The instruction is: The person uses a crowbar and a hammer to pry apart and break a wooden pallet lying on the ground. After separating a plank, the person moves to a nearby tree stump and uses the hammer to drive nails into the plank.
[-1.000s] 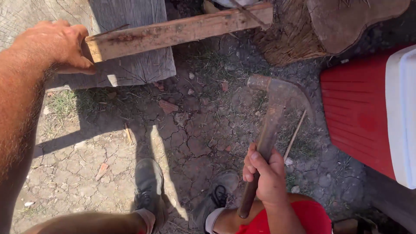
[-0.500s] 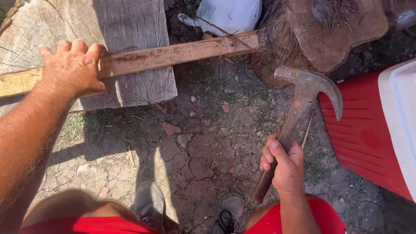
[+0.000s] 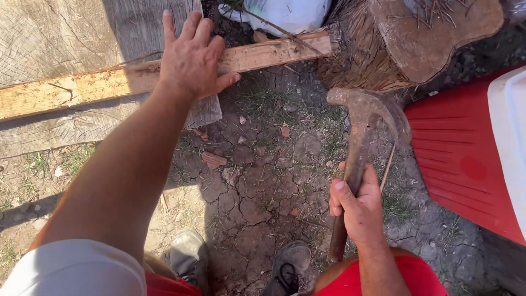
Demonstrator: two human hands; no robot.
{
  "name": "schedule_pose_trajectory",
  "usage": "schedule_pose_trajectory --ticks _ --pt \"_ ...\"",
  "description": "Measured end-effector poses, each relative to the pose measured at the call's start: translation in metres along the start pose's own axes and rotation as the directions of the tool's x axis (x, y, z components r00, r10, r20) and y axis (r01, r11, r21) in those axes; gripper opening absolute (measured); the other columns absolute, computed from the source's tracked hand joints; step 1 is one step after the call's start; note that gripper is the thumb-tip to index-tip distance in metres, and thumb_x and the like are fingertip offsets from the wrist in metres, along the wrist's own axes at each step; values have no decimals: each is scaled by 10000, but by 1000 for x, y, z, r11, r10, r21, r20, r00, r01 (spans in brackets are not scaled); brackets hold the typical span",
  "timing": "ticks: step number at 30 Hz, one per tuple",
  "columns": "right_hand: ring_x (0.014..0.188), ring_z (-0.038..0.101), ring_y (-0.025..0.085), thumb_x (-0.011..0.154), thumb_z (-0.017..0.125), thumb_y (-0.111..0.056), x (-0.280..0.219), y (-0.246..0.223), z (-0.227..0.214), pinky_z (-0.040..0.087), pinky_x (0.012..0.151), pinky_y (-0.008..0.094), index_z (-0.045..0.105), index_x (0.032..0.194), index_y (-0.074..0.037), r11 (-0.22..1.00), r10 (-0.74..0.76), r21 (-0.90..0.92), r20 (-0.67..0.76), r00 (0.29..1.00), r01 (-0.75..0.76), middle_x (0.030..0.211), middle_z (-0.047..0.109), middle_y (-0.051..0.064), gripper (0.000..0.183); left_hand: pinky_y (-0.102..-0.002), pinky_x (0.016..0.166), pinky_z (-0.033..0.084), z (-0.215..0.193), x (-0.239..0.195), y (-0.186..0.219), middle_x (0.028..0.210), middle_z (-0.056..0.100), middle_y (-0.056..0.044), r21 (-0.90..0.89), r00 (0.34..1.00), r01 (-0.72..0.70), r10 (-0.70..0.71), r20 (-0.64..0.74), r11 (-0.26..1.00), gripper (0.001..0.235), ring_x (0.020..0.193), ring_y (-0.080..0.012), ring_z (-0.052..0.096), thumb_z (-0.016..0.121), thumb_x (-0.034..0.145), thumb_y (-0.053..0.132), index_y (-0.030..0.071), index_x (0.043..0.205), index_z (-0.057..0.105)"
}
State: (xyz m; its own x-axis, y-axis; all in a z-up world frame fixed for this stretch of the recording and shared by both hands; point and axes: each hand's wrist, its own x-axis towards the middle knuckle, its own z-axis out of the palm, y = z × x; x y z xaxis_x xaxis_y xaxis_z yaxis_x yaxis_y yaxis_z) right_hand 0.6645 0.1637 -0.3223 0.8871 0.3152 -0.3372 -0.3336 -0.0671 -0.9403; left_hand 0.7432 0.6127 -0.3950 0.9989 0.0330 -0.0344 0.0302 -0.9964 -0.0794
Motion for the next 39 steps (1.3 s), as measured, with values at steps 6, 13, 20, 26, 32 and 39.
schedule_pose_trajectory --ticks 6,13,20,26,32,39 --pt "525 548 141 1081 674 -321 13 -3 13 447 443 285 567 1257 -77 994 20 -110 -14 1000 -21 781 574 53 319 -870 1232 106 17 4 -5 1743 520 -188 -99 999 -35 35 2 995 923 1720 -453 233 609 913 914 174 1457 695" --pt "499 510 108 1118 538 -546 71 -33 38 412 401 288 581 1288 -114 992 67 -103 -39 997 -70 820 552 45 465 -858 1250 82 8 8 0 1713 554 -191 -97 997 2 5 72 995 912 1744 -425 204 590 920 918 169 1429 698" --pt "501 500 110 1149 419 -588 123 -55 72 418 401 269 516 1237 -149 926 -254 -332 -192 948 181 813 550 48 458 -863 1248 94 25 5 -1 1597 621 -171 -112 1000 -10 8 -19 994 916 1742 -427 232 622 905 924 154 1387 741" --pt "516 530 90 1213 416 -387 150 -12 83 436 368 258 511 1225 -154 918 -184 -389 -257 949 73 799 599 -6 251 -867 1239 127 26 4 0 1531 650 -166 -83 999 -31 28 -45 996 965 1738 -430 258 608 913 957 139 1405 745" --pt "499 502 112 1162 435 -510 143 -42 81 418 397 261 487 1211 -152 912 -376 -296 -335 864 282 802 545 36 366 -870 1244 113 22 3 1 1592 619 -173 -83 999 -23 26 34 996 976 1747 -430 211 560 945 955 126 1436 714" --pt "474 506 105 1179 413 -424 164 12 103 410 360 275 518 1148 -151 954 -61 -300 -287 956 -29 761 573 11 294 -866 1248 129 14 5 0 1575 623 -160 -88 999 -20 23 39 996 961 1738 -422 231 577 939 937 136 1454 709"
